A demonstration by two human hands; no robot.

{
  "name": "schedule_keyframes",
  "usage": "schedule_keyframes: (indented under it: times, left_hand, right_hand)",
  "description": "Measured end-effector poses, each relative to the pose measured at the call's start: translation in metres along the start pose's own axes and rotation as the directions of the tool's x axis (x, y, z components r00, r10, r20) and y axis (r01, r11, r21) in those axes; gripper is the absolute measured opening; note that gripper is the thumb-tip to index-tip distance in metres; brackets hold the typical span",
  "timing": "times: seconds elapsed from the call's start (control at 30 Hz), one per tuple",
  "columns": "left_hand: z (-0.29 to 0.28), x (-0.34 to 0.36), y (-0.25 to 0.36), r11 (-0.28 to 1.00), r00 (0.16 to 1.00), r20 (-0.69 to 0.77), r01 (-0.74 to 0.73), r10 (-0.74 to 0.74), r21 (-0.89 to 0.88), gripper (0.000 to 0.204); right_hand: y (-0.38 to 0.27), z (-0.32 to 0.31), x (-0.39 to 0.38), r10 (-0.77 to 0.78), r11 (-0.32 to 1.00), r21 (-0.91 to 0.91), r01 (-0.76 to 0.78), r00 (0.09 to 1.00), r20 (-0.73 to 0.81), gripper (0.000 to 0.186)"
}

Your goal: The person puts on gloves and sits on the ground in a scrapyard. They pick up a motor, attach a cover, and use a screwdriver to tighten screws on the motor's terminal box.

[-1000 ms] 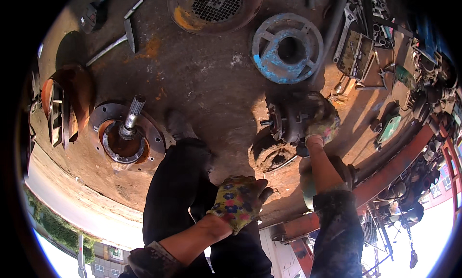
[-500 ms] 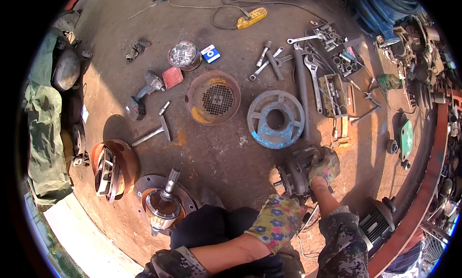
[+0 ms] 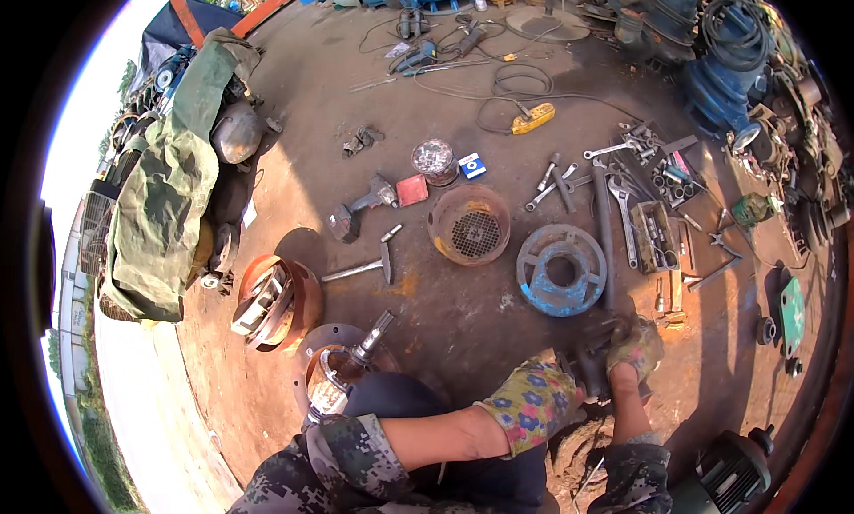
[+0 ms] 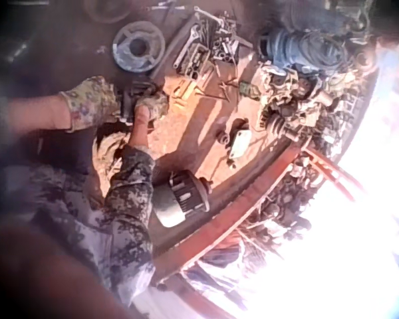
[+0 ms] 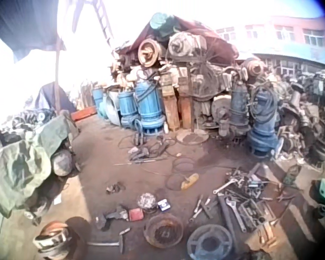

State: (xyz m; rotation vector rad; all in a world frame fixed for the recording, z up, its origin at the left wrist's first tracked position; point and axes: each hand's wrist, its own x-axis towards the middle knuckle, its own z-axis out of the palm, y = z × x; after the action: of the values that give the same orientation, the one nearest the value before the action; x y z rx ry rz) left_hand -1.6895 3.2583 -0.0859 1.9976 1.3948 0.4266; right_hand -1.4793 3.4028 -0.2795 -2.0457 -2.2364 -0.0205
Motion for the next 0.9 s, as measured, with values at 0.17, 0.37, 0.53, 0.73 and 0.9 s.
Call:
schedule_keyframes:
  times: [0.17, 0.37, 0.53, 0.73, 0.9]
  left_hand:
    - [-0.028, 0.017, -0.022, 0.995, 0.997, 0.044, 0.060, -0.057, -0.080, 0.039]
    - [-0.066, -0.010, -0.260, 0.771, 0.577, -0.564, 0.610, -0.591, -0.183, 0.031]
    - [-0.047, -0.063, -0.456, 0.665, 0.478, -0.640, 0.743, -0.602, -0.070, 0.030]
    - [-0.048, 0.010, -0.510, 0.618, 0.594, -0.609, 0.758, -0.525, 0.207, 0.042]
    - [-0.050, 0.027, -0.577, 0.616, 0.718, -0.561, 0.674, -0.412, 0.409, 0.049]
  right_hand:
    - [0.024, -0.001, 0.001, 0.044, 0.997, 0.062, -0.049, 0.995, 0.087, 0.047]
    - [0.023, 0.018, 0.004, -0.035, 0.999, 0.032, 0.038, 0.995, -0.091, 0.043]
    - [0.010, -0.006, 0.011, 0.022, 0.997, 0.069, -0.023, 1.000, 0.011, 0.041]
    - [0.012, 0.004, 0.019, 0.041, 0.995, 0.086, -0.043, 0.999, 0.030, 0.038]
    - [-0.005, 0.005, 0.019, 0.105, 0.986, 0.117, -0.122, 0.984, 0.142, 0.037]
